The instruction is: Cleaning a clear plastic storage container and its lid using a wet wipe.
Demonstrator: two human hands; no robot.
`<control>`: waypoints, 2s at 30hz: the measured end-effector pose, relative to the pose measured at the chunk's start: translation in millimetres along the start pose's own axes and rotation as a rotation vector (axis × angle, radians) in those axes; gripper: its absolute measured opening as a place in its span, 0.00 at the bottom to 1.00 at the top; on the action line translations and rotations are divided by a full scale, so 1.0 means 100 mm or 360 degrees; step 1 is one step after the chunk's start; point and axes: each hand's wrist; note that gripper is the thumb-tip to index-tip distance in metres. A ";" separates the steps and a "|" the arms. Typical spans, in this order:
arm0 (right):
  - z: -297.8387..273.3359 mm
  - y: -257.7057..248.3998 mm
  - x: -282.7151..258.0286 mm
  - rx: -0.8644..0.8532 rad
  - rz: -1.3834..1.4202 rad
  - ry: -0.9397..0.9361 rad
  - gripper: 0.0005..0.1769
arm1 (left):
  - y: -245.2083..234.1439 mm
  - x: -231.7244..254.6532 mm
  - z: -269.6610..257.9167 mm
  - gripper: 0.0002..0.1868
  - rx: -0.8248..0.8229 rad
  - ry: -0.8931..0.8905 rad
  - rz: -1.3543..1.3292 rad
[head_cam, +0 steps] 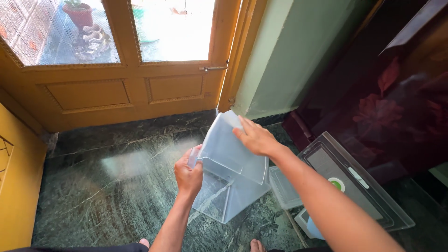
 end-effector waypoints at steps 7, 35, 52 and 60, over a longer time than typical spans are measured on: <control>-0.04 0.10 0.59 0.0138 0.1342 0.0532 0.26 | 0.00 -0.06 -0.07 0.23 0.0115 -0.0082 -0.0250; -0.22 0.71 -0.31 0.1610 0.2579 0.0672 0.27 | 0.20 1.01 -0.80 0.27 0.0364 -0.0457 -0.0693; -0.54 0.47 -1.33 0.0957 0.2776 -0.0126 0.23 | -0.20 1.02 -0.19 0.24 0.0370 -0.0376 -0.0472; -0.75 0.42 -1.76 0.0500 0.2411 -0.0489 0.24 | -0.09 0.63 -0.15 0.18 0.0574 0.0111 -0.0460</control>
Point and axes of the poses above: each hand's wrist, its own z-axis towards the middle knuckle, its own y-axis out of the palm, x = y × z, and after that the axes turned 8 degrees about z, right-handed
